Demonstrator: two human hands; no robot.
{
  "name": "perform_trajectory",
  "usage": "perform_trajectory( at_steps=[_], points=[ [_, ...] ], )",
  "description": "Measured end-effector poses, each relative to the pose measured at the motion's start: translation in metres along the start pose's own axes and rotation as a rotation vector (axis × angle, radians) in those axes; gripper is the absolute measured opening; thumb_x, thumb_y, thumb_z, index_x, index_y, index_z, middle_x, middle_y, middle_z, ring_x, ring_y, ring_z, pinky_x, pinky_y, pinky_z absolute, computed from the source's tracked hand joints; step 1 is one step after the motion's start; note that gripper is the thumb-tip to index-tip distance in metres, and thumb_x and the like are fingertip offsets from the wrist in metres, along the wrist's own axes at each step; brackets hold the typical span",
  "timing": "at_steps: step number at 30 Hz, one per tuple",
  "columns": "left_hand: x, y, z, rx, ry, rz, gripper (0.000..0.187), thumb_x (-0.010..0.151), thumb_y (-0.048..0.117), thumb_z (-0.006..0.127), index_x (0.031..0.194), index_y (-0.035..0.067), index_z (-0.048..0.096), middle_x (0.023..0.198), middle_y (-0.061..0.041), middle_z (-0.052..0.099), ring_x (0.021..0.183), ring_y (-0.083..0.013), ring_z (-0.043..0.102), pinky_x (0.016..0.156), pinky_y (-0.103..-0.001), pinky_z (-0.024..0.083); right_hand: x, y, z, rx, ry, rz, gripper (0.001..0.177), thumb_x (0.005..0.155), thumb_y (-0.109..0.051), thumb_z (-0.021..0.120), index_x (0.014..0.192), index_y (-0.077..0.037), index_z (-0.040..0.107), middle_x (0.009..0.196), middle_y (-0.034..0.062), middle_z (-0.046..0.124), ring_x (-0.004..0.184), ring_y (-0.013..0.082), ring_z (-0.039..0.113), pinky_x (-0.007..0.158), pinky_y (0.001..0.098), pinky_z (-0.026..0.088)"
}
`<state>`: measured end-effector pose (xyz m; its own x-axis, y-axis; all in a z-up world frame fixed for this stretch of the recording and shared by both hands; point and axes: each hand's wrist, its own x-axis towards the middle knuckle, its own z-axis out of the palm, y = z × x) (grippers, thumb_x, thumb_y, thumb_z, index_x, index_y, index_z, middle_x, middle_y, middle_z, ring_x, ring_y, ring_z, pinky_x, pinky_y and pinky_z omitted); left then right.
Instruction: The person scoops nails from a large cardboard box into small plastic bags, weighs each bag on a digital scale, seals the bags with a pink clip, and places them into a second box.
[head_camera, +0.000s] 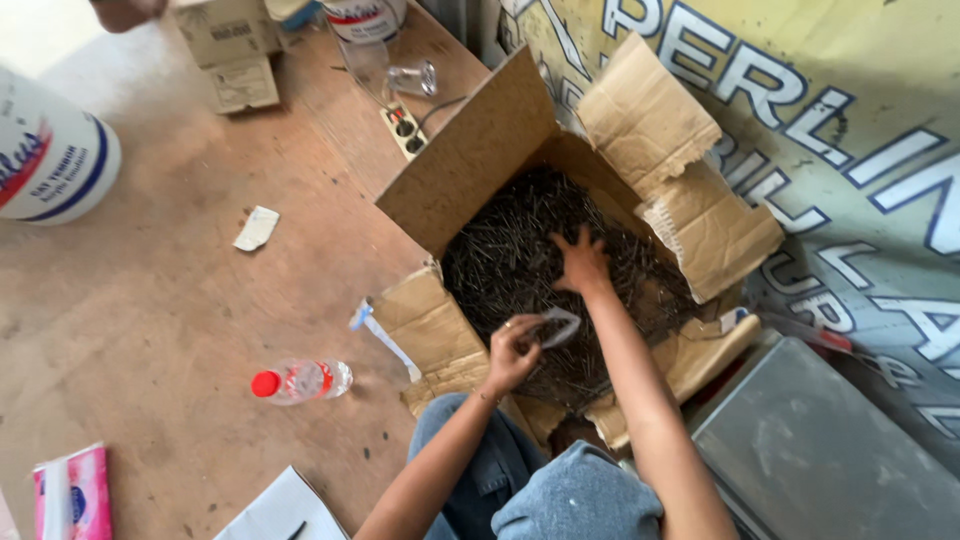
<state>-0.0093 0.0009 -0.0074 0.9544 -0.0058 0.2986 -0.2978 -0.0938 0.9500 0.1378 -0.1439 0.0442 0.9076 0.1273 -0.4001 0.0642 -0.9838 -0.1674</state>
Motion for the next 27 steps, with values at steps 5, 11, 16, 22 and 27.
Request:
perform_trajectory(
  at_steps=[5,11,16,22,27],
  points=[
    [0.007,0.019,-0.006,-0.020,0.007,0.028,0.035,0.064,-0.005,0.061,0.096,0.007,0.071,0.095,-0.013,0.068,0.086,-0.0301,0.065,0.073,-0.035,0.052,0.003,0.004,0.013,-0.066,-0.001,0.018,0.084,0.059,-0.032,0.084,0.133,-0.031,0.046,0.142,0.0209,0.027,0.117,0.0480,0.041,0.079,0.0543,0.052],
    [0.004,0.017,-0.007,-0.023,0.022,0.051,0.034,0.065,-0.004,0.062,0.095,0.009,0.072,0.094,-0.011,0.068,0.084,-0.0273,0.066,0.072,-0.033,0.052,-0.009,0.001,0.025,-0.063,-0.018,0.027,0.075,0.063,-0.027,0.082,0.131,-0.029,0.050,0.141,0.0202,0.029,0.117,0.0484,0.041,0.079,0.0505,0.053],
    [0.002,0.025,-0.008,-0.166,0.020,-0.083,0.034,0.068,-0.008,0.058,0.097,0.004,0.072,0.098,-0.017,0.066,0.058,-0.0211,0.065,0.050,-0.025,0.053,-0.006,0.025,0.051,0.099,0.055,-0.044,0.070,0.062,-0.029,0.081,0.128,-0.022,0.056,0.139,0.0245,0.034,0.110,0.0532,0.047,0.081,0.0546,0.052],
    [0.002,0.017,-0.005,-0.337,0.033,-0.223,0.036,0.072,-0.012,0.052,0.102,-0.003,0.068,0.100,-0.023,0.058,0.045,-0.0195,0.062,0.041,-0.027,0.052,0.002,0.050,0.095,0.185,0.178,-0.070,0.066,0.060,-0.031,0.079,0.122,-0.023,0.059,0.122,0.0213,0.053,0.106,0.0428,0.058,0.086,0.0460,0.053],
    [0.004,0.022,-0.009,-0.037,0.013,-0.127,0.040,0.064,-0.004,0.057,0.099,0.008,0.072,0.097,-0.015,0.067,0.084,-0.0286,0.067,0.074,-0.035,0.053,-0.013,0.068,0.110,0.471,0.332,-0.024,0.044,0.064,-0.017,0.078,0.106,-0.011,0.067,0.095,0.0183,0.064,0.095,0.0374,0.063,0.085,0.0434,0.051]
  ],
)
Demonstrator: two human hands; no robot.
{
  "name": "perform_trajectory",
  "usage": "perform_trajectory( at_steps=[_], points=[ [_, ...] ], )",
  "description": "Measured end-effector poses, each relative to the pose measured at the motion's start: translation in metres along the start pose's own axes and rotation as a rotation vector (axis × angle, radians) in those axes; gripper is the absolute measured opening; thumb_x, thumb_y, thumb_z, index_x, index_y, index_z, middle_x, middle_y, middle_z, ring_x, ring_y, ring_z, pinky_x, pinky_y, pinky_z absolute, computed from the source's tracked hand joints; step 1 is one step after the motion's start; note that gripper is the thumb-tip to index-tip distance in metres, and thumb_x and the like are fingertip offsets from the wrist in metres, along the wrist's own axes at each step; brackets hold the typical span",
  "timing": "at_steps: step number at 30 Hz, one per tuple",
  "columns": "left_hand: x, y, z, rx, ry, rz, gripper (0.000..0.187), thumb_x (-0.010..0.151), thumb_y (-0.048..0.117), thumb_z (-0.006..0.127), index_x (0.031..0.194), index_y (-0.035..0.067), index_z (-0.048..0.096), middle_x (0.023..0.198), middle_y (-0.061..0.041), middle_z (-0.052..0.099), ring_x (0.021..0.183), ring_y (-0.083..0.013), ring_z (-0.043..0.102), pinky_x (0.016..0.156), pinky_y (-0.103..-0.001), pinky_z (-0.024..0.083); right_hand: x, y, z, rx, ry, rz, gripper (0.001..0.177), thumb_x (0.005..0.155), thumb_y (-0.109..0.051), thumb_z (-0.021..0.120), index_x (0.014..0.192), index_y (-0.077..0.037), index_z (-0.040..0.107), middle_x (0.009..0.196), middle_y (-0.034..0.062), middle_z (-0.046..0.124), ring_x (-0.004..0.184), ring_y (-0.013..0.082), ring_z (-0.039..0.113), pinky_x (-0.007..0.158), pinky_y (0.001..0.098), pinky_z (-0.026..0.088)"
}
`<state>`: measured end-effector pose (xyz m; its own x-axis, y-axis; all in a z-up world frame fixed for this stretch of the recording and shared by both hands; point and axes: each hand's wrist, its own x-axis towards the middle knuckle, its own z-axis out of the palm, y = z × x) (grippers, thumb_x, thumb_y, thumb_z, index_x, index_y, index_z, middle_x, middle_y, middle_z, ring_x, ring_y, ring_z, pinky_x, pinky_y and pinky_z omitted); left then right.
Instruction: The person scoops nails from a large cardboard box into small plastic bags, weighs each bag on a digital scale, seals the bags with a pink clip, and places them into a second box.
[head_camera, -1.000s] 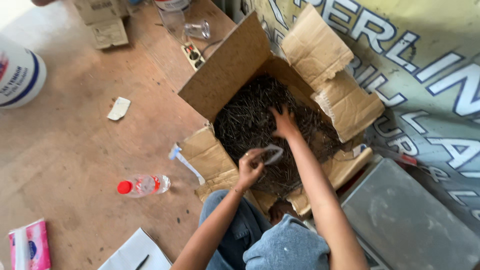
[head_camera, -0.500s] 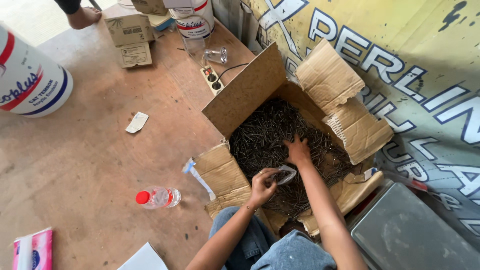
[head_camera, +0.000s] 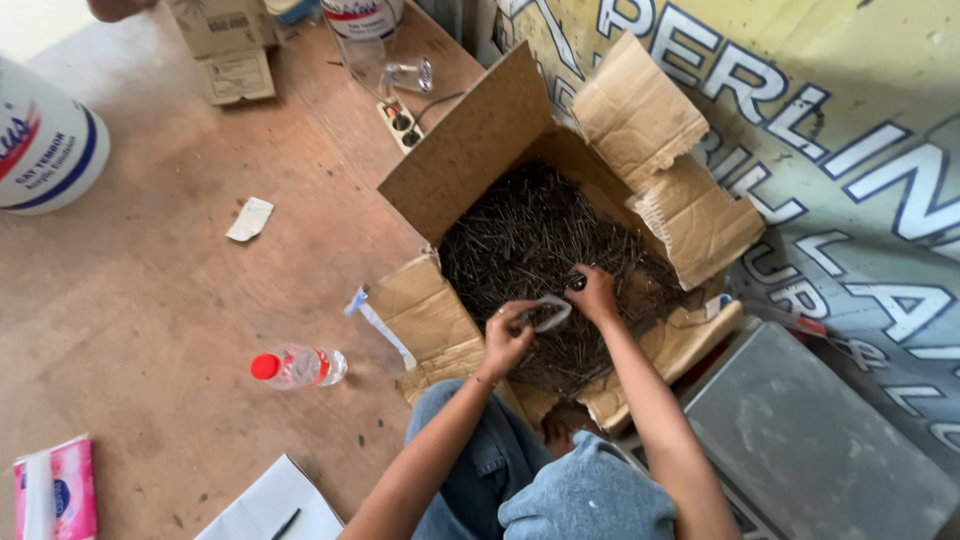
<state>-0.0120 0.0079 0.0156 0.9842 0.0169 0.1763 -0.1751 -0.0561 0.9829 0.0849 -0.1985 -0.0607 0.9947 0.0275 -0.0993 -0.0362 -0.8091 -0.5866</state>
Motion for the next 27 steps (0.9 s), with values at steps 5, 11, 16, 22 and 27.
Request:
perform_trajectory(
  at_steps=[5,11,16,22,27],
  points=[
    [-0.001,-0.002,0.006,0.030,-0.003,-0.026,0.039,0.067,-0.005,0.056,0.100,0.007,0.071,0.104,-0.021,0.065,0.092,-0.0358,0.064,0.080,-0.041,0.051,-0.023,-0.003,-0.029,0.124,0.002,0.036,0.030,0.065,-0.011,0.078,0.094,-0.015,0.071,0.089,0.0091,0.069,0.091,0.0291,0.065,0.081,0.0360,0.052],
    [-0.006,-0.020,0.013,0.002,0.033,-0.206,0.028,0.080,0.002,0.056,0.105,0.002,0.068,0.085,-0.024,0.065,0.069,-0.0333,0.063,0.057,-0.036,0.049,-0.050,-0.014,-0.067,0.175,-0.044,-0.061,0.026,0.062,-0.011,0.073,0.087,-0.016,0.073,0.085,0.0078,0.070,0.088,0.0280,0.066,0.078,0.0344,0.052],
    [-0.003,-0.029,0.017,0.084,0.106,-0.277,0.026,0.076,0.005,0.064,0.101,0.006,0.071,0.086,-0.018,0.069,0.078,-0.0262,0.068,0.062,-0.033,0.053,-0.065,-0.021,-0.085,0.184,-0.043,-0.086,0.027,0.060,-0.008,0.073,0.085,-0.016,0.073,0.084,0.0060,0.070,0.087,0.0248,0.066,0.079,0.0328,0.052],
    [0.003,-0.054,0.023,-0.051,0.012,-0.394,0.044,0.074,-0.001,0.058,0.118,0.002,0.061,0.080,-0.021,0.067,0.051,-0.0190,0.064,0.044,-0.027,0.053,-0.080,-0.060,-0.127,0.215,-0.006,-0.148,0.026,0.061,-0.004,0.074,0.085,-0.012,0.073,0.086,0.0104,0.070,0.089,0.0286,0.066,0.080,0.0358,0.051],
    [-0.007,-0.021,0.017,-0.078,0.096,-0.255,0.039,0.071,-0.008,0.056,0.107,0.003,0.069,0.110,-0.020,0.063,0.066,-0.0219,0.066,0.053,-0.030,0.053,-0.065,-0.040,-0.115,0.165,0.047,-0.198,0.024,0.062,-0.005,0.073,0.083,-0.016,0.073,0.082,0.0060,0.070,0.083,0.0248,0.067,0.078,0.0325,0.051]
  ],
)
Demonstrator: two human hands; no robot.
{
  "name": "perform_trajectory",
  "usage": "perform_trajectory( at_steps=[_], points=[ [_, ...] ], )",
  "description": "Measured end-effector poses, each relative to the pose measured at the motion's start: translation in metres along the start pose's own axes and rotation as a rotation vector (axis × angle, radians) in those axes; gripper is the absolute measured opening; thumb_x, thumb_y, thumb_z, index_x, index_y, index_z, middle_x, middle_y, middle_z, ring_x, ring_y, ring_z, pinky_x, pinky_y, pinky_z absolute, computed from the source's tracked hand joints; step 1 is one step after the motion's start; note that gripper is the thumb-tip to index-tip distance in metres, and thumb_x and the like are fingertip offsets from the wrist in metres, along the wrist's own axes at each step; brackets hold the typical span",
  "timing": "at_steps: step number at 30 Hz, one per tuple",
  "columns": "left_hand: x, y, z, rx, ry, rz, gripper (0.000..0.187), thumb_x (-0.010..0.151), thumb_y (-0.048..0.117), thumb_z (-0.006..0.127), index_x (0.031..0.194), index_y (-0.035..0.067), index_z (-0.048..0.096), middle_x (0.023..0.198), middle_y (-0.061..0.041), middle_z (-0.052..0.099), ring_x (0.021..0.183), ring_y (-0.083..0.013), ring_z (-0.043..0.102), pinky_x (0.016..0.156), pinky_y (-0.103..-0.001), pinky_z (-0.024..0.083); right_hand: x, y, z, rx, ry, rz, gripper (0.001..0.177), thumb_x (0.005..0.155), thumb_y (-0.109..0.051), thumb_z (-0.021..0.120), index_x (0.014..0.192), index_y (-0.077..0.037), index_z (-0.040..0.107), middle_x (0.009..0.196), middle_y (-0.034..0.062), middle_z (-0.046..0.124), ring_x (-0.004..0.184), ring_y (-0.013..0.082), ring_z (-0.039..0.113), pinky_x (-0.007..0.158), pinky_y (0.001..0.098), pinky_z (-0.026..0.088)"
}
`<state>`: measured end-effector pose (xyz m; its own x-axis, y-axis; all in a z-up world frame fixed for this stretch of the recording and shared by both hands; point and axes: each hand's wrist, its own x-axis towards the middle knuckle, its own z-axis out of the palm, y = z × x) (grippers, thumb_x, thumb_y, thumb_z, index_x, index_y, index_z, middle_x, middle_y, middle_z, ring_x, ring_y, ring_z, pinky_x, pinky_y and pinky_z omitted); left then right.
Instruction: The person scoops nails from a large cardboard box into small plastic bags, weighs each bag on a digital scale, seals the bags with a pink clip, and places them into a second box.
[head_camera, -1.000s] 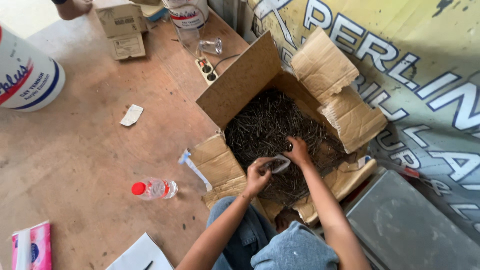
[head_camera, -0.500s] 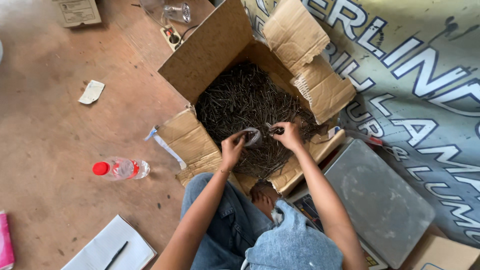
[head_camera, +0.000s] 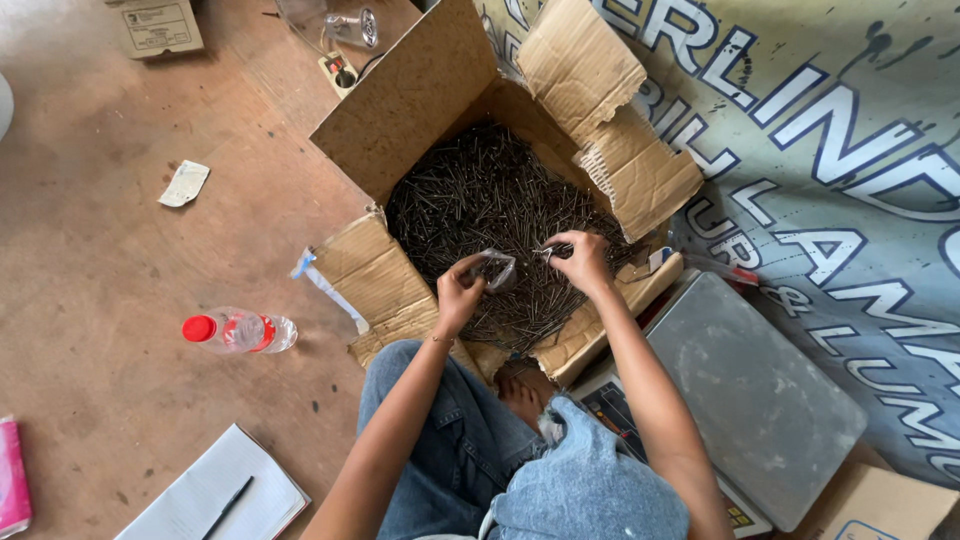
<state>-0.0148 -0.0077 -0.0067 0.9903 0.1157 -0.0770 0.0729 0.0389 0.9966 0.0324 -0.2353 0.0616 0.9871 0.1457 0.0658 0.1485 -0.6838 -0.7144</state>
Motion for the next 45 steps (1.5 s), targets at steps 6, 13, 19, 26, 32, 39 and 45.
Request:
perform_trajectory(
  at_steps=[6,13,19,26,32,39,45],
  points=[
    [-0.006,0.000,0.005,-0.211,-0.069,-0.042,0.035,0.080,-0.005,0.056,0.115,-0.002,0.060,0.116,-0.017,0.055,0.055,-0.0214,0.066,0.050,-0.024,0.058,0.002,-0.041,-0.010,0.167,-0.043,-0.087,0.023,0.062,-0.007,0.075,0.084,-0.015,0.073,0.085,0.0067,0.071,0.086,0.0266,0.066,0.078,0.0345,0.050],
    [-0.004,-0.001,0.003,-0.242,-0.075,-0.009,0.036,0.078,-0.005,0.059,0.113,-0.002,0.061,0.116,-0.017,0.054,0.057,-0.0200,0.066,0.048,-0.025,0.057,0.007,-0.087,0.008,0.092,-0.326,-0.201,0.023,0.065,-0.004,0.075,0.087,-0.006,0.071,0.088,0.0158,0.070,0.089,0.0348,0.065,0.082,0.0414,0.051],
    [-0.002,-0.012,0.003,-0.250,-0.083,-0.006,0.036,0.078,-0.006,0.057,0.114,-0.004,0.060,0.116,-0.018,0.054,0.058,-0.0209,0.067,0.049,-0.025,0.057,0.016,-0.057,0.041,-0.080,-0.348,-0.239,0.020,0.067,-0.001,0.076,0.086,-0.006,0.071,0.086,0.0143,0.069,0.086,0.0314,0.066,0.080,0.0387,0.053],
    [0.004,-0.028,0.004,-0.310,-0.046,0.041,0.036,0.077,-0.008,0.057,0.113,-0.008,0.057,0.115,-0.020,0.053,0.056,-0.0238,0.066,0.046,-0.026,0.057,0.016,-0.068,0.033,-0.015,-0.253,-0.250,0.016,0.070,0.000,0.072,0.083,-0.007,0.068,0.081,0.0109,0.068,0.078,0.0271,0.066,0.072,0.0347,0.055],
    [0.005,-0.021,-0.001,-0.060,0.002,0.185,0.041,0.071,-0.011,0.059,0.112,-0.005,0.061,0.112,-0.023,0.056,0.078,-0.0338,0.066,0.057,-0.034,0.057,0.003,-0.060,0.033,-0.196,-0.273,0.038,0.014,0.080,-0.021,0.070,0.083,-0.008,0.066,0.075,0.0093,0.065,0.070,0.0222,0.064,0.062,0.0321,0.053],
    [-0.002,0.027,-0.005,0.226,0.005,0.358,0.035,0.068,-0.009,0.055,0.086,0.013,0.074,0.099,-0.004,0.069,0.091,-0.0240,0.066,0.081,-0.033,0.052,0.001,-0.024,0.041,-0.062,-0.354,0.173,0.014,0.074,-0.021,0.066,0.070,-0.008,0.069,0.068,0.0132,0.066,0.070,0.0292,0.064,0.064,0.0374,0.048],
    [0.004,0.009,-0.007,0.190,-0.015,0.289,0.028,0.070,-0.004,0.058,0.093,0.007,0.072,0.102,-0.012,0.068,0.088,-0.0284,0.067,0.075,-0.034,0.053,0.002,-0.030,0.026,0.061,-0.530,0.279,0.014,0.071,-0.025,0.068,0.065,-0.013,0.071,0.063,0.0056,0.067,0.065,0.0195,0.060,0.066,0.0337,0.046]
  ],
)
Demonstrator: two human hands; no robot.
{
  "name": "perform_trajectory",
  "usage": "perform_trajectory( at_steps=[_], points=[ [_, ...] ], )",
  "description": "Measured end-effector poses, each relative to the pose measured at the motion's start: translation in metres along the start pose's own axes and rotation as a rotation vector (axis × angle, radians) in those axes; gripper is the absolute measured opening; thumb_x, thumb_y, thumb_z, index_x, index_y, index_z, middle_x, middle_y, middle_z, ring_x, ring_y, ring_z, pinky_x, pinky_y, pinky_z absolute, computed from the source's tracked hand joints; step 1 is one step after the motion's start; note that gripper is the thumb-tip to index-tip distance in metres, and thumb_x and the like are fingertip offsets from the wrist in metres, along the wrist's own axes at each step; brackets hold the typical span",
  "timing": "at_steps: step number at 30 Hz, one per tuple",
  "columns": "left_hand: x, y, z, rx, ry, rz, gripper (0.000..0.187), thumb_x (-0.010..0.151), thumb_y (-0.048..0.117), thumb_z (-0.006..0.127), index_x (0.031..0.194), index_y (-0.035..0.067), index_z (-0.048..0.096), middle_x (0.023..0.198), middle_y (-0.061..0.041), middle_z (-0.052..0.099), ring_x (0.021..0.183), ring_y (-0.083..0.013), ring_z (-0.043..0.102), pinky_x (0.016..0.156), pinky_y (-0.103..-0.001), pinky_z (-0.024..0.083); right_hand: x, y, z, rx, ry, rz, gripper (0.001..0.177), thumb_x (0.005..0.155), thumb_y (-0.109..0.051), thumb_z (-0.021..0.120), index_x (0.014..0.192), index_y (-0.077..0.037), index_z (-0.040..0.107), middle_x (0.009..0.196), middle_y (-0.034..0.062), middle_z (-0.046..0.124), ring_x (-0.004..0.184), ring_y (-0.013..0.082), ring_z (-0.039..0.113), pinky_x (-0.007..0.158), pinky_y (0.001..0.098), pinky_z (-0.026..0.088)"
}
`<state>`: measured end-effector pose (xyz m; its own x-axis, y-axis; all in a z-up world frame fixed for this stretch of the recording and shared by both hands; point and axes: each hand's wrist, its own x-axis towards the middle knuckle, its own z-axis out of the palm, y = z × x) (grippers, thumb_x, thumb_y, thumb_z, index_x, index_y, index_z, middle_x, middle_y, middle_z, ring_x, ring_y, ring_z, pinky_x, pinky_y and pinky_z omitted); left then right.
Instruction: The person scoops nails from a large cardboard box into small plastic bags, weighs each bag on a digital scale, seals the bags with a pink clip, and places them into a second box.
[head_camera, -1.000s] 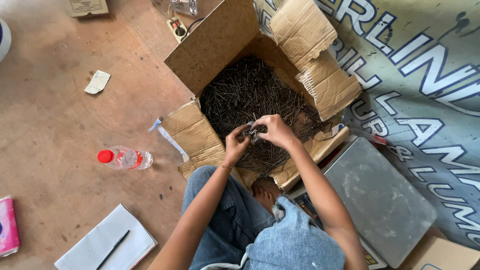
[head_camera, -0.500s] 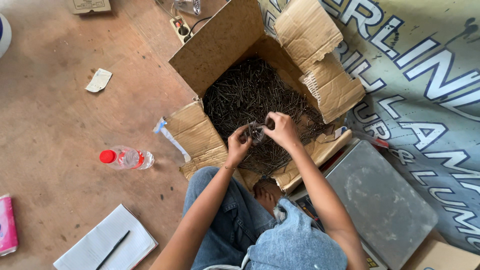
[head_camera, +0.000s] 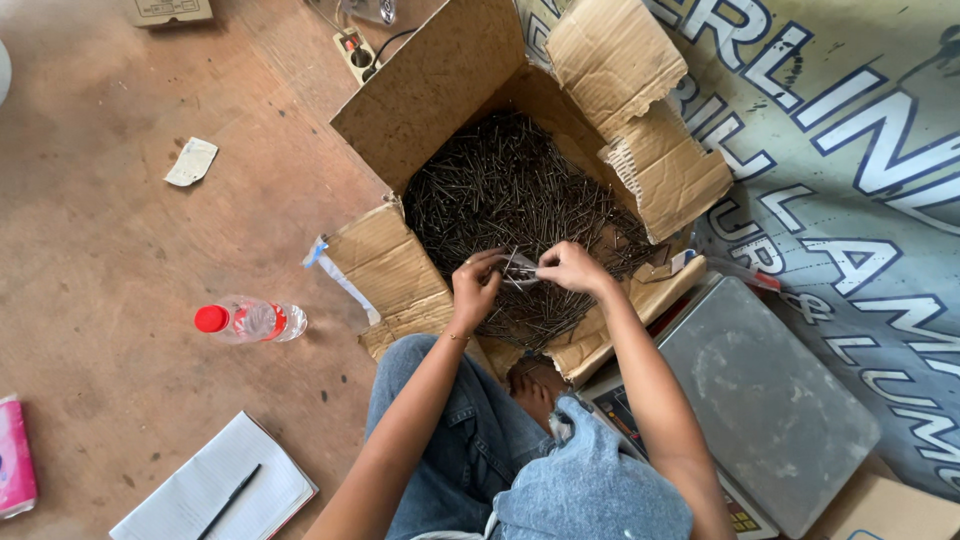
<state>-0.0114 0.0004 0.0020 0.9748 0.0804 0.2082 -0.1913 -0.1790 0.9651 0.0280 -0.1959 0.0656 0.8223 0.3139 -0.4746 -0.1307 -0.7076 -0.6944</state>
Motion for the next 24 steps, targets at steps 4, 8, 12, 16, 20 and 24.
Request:
perform_trajectory(
  at_steps=[4,8,12,16,20,24],
  points=[
    [-0.003,0.003,0.005,-0.412,-0.081,-0.197,0.030,0.079,-0.002,0.059,0.109,0.001,0.065,0.111,-0.015,0.062,0.054,-0.0182,0.065,0.046,-0.023,0.053,0.003,0.005,-0.008,-0.008,0.011,0.011,0.015,0.069,-0.027,0.069,0.063,-0.013,0.070,0.062,0.0060,0.066,0.063,0.0200,0.060,0.064,0.0339,0.046],
    [0.000,-0.006,0.005,-0.322,-0.081,-0.074,0.041,0.072,-0.007,0.056,0.113,0.000,0.062,0.113,-0.016,0.060,0.076,-0.0233,0.064,0.063,-0.029,0.052,0.014,0.019,-0.013,0.150,0.099,0.022,0.015,0.081,-0.018,0.062,0.084,-0.007,0.071,0.083,0.0141,0.068,0.082,0.0255,0.060,0.077,0.0367,0.046],
    [0.002,0.004,0.001,0.001,-0.130,0.162,0.049,0.066,-0.007,0.059,0.113,0.005,0.064,0.111,-0.014,0.062,0.097,-0.0323,0.063,0.083,-0.039,0.050,0.012,0.014,-0.011,-0.166,0.383,0.034,0.032,0.082,-0.028,0.070,0.109,-0.013,0.063,0.107,0.0157,0.061,0.101,0.0342,0.058,0.086,0.0435,0.049],
    [0.003,-0.002,0.005,-0.068,-0.092,0.097,0.035,0.073,0.003,0.063,0.106,0.010,0.069,0.106,-0.009,0.065,0.080,-0.0237,0.066,0.070,-0.032,0.052,0.010,0.010,0.019,-0.345,0.195,0.164,0.072,0.073,-0.026,0.078,0.136,-0.030,0.043,0.143,0.0173,0.028,0.121,0.0520,0.038,0.091,0.0589,0.045],
    [0.003,0.004,0.002,-0.402,-0.038,-0.162,0.029,0.082,0.002,0.050,0.105,0.002,0.068,0.106,-0.017,0.062,0.052,-0.0146,0.061,0.045,-0.023,0.051,0.017,0.014,0.029,-0.505,0.109,0.181,0.072,0.071,-0.034,0.076,0.135,-0.029,0.043,0.145,0.0188,0.022,0.123,0.0509,0.037,0.092,0.0572,0.044],
    [0.003,0.000,0.004,-0.394,-0.009,-0.177,0.035,0.080,-0.004,0.048,0.109,0.003,0.066,0.107,-0.017,0.059,0.052,-0.0146,0.061,0.044,-0.024,0.051,0.018,0.013,0.031,-0.596,0.085,0.222,0.074,0.068,-0.035,0.079,0.133,-0.031,0.043,0.144,0.0207,0.021,0.121,0.0521,0.039,0.090,0.0546,0.048]
  ],
)
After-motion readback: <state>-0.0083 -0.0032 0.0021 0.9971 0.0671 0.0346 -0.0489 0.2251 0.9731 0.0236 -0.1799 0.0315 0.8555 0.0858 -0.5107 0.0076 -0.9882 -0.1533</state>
